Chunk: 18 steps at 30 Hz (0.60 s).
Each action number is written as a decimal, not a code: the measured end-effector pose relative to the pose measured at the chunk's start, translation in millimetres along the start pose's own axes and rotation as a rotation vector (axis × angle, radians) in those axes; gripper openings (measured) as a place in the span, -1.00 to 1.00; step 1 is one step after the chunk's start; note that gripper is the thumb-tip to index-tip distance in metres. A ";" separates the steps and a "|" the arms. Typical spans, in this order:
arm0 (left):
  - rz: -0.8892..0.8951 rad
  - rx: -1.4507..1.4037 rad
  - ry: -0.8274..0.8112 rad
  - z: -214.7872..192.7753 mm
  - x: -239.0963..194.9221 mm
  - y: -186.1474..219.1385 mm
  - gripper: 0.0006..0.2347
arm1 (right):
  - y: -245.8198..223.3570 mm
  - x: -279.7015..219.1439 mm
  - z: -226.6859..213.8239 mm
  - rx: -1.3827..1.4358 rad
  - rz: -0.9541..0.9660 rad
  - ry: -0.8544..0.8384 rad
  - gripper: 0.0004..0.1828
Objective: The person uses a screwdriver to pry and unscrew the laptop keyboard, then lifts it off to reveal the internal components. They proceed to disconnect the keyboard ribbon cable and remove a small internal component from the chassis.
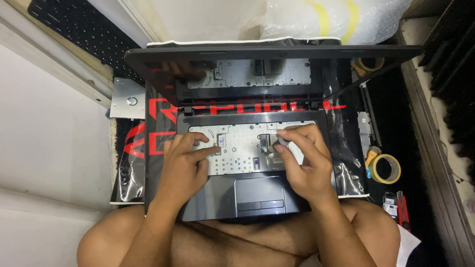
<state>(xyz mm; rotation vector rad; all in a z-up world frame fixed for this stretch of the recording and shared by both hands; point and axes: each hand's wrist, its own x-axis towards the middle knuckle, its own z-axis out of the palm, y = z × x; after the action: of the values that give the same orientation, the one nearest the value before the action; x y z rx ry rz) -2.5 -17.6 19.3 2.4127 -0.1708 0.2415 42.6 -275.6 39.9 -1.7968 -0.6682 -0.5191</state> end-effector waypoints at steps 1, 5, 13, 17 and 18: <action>0.001 0.000 0.001 -0.5 -0.2 -0.5 -0.69 | -4.4 3.5 -0.6 0.000 -0.002 0.000 -0.69; 0.005 -0.014 0.011 0.0 -0.6 -1.9 -0.65 | -11.5 10.2 -3.2 0.026 -0.008 -0.101 -0.69; -0.024 -0.072 0.094 3.2 0.3 -1.3 -0.70 | 1.6 -2.7 -3.9 -0.025 -0.001 0.100 -0.71; -0.017 -0.055 0.109 6.1 -1.6 -1.2 -0.74 | -10.9 2.3 -7.4 0.008 -0.016 -0.022 -0.72; -0.011 -0.046 0.113 6.5 -1.9 -1.6 -0.75 | -13.0 2.5 -7.5 0.029 -0.018 -0.056 -0.72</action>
<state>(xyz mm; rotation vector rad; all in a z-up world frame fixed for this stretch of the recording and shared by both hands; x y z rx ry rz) -3.2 -20.6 13.1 2.3462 -0.1108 0.3647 35.6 -279.0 52.9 -1.7845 -0.7278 -0.4702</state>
